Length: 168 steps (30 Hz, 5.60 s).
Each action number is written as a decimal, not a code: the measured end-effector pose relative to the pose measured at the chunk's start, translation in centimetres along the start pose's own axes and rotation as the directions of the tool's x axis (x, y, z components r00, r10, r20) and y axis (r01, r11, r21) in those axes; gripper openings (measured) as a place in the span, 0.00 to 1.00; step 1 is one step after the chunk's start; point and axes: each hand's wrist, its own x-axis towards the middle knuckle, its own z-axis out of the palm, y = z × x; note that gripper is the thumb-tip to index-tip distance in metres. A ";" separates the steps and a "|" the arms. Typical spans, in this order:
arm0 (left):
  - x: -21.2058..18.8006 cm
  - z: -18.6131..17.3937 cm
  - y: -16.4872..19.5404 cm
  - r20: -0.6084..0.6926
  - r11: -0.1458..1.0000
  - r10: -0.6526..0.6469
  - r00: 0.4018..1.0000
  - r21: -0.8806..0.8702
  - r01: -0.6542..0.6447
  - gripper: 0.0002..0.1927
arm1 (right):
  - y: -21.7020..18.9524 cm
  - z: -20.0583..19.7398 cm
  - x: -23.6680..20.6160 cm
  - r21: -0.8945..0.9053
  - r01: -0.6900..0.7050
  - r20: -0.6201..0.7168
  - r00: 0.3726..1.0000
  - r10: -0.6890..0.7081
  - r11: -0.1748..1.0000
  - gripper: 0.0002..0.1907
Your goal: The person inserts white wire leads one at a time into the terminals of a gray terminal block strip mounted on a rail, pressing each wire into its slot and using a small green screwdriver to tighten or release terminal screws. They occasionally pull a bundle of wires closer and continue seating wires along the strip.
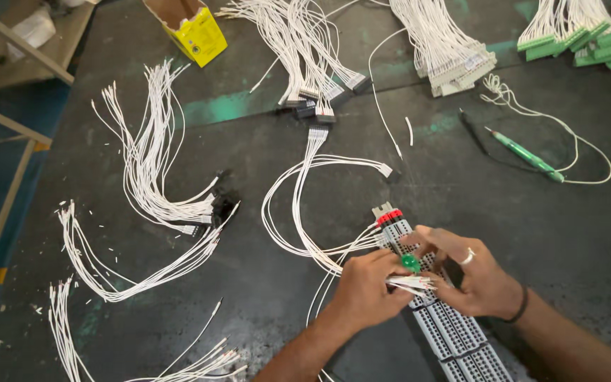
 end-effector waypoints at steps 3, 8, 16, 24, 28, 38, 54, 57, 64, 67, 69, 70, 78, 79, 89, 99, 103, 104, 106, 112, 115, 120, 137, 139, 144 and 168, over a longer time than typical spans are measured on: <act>0.0 -0.1 0.1 0.031 0.997 -0.077 0.997 -0.016 0.077 0.12 | -1.5 -0.5 0.9 -0.264 0.248 0.066 0.969 -0.239 0.932 0.32; 0.2 -0.2 0.6 0.023 0.997 -0.074 0.997 0.011 0.074 0.13 | -3.2 -1.2 1.8 -0.351 0.187 0.102 0.982 -0.161 0.918 0.30; 0.2 -0.2 -0.1 0.030 0.987 -0.155 0.987 0.044 0.154 0.12 | -2.5 1.1 0.5 -0.407 0.189 0.038 0.981 -0.190 0.894 0.28; 0.7 0.0 0.6 0.008 0.989 -0.135 0.991 0.063 0.134 0.13 | 0.0 1.1 -1.2 -0.206 -0.011 -0.219 0.975 -0.035 0.978 0.24; 0.5 0.0 0.5 0.031 0.988 -0.139 0.990 0.072 0.136 0.12 | -1.1 0.8 -0.5 -0.364 -0.107 -0.131 0.989 0.063 0.925 0.19; 0.8 -2.9 0.5 -0.161 0.983 0.018 0.987 -0.177 -0.047 0.09 | -1.1 -2.5 2.5 0.084 -0.021 -0.307 0.951 0.046 0.996 0.21; 0.7 -3.1 0.1 -0.026 0.992 0.056 0.998 -0.114 -0.058 0.07 | 1.6 -1.7 1.0 -0.059 -0.088 0.130 0.987 0.095 0.994 0.05; 0.7 -2.9 0.0 -0.053 0.991 0.112 0.992 -0.073 -0.116 0.09 | 2.3 -1.8 1.0 -0.030 -0.108 0.210 0.971 0.112 0.994 0.05; 0.2 -2.5 0.6 0.129 0.990 0.115 0.985 0.069 -0.125 0.12 | 1.4 -2.6 0.6 0.128 -0.179 -0.030 0.982 0.184 0.975 0.14; 0.2 -2.4 0.4 0.132 0.984 0.105 0.986 0.127 -0.122 0.12 | 0.8 -2.2 0.4 0.341 -0.131 -0.047 0.987 0.156 0.931 0.29; 0.2 -2.4 0.3 0.141 0.983 0.090 0.986 0.149 -0.111 0.13 | 0.5 -1.7 0.2 0.381 -0.102 -0.031 0.992 0.123 0.919 0.37; 0.3 -2.3 0.2 0.148 0.983 0.090 0.985 0.146 -0.112 0.12 | 0.4 -1.5 0.1 0.331 -0.087 -0.026 0.994 0.102 0.940 0.38; 0.2 -1.9 0.7 0.124 0.983 0.106 0.987 0.140 -0.123 0.12 | -0.3 -1.1 0.2 -0.038 -0.021 -0.009 1.000 0.021 0.999 0.37; 0.2 -1.8 0.7 0.115 0.981 0.110 0.987 0.150 -0.126 0.12 | -0.3 -1.1 0.2 -0.050 -0.032 -0.014 0.999 0.031 0.998 0.36; 0.3 -1.6 0.5 0.100 0.982 0.091 0.991 0.157 -0.106 0.10 | -0.3 -1.2 0.4 -0.064 0.007 -0.041 0.999 -0.010 0.998 0.36; 0.3 -1.8 0.5 0.113 0.981 0.106 0.988 0.151 -0.122 0.10 | -0.3 -1.2 0.1 0.027 -0.018 -0.015 1.000 0.019 0.999 0.33; 0.3 -1.9 0.7 0.116 0.982 0.087 0.989 0.155 -0.105 0.10 | -1.1 -1.1 1.1 -0.074 0.033 -0.025 0.999 -0.034 0.997 0.32; 0.3 -1.9 0.7 0.115 0.983 0.087 0.990 0.154 -0.104 0.10 | -1.4 -1.1 1.3 -0.080 0.072 -0.033 0.997 -0.075 0.994 0.31; 0.3 -1.9 0.5 0.112 0.984 0.079 0.991 0.148 -0.095 0.10 | -2.1 -0.8 1.2 -0.118 -0.022 -0.015 1.000 0.020 0.993 0.28; 0.1 -1.5 0.2 0.113 0.984 0.062 0.992 0.157 -0.079 0.12 | -2.6 1.2 -0.4 -0.276 0.058 -0.139 0.985 -0.100 0.959 0.21; 0.4 -0.9 0.9 0.059 0.977 0.088 0.994 0.189 -0.097 0.11 | -1.7 1.0 -0.7 -0.181 0.081 -0.204 0.972 -0.118 0.980 0.20; 0.2 -0.7 1.5 0.054 0.968 0.076 0.996 0.237 -0.086 0.10 | -0.8 0.1 -1.1 -0.232 0.163 -0.157 0.967 -0.202 0.959 0.22; 0.6 -2.3 0.6 -0.097 0.973 0.231 0.968 0.017 -0.231 0.06 | -2.3 -1.3 1.1 -0.156 -0.008 -0.521 0.850 -0.075 0.988 0.07; 0.5 -2.8 0.5 -0.104 0.983 0.171 0.980 -0.055 -0.177 0.05 | -0.7 -1.2 0.7 -0.202 0.006 -0.284 0.957 -0.065 0.979 0.06; 0.6 -3.5 0.4 0.059 0.990 0.123 0.991 0.062 -0.126 0.06 | 0.6 -1.8 0.6 -0.150 -0.055 0.098 0.993 0.070 0.987 0.09; 0.8 -2.7 0.9 -0.139 1.000 0.026 0.990 -0.003 -0.027 0.13 | 2.0 0.2 0.0 -0.117 -0.125 -0.073 0.990 0.117 0.985 0.08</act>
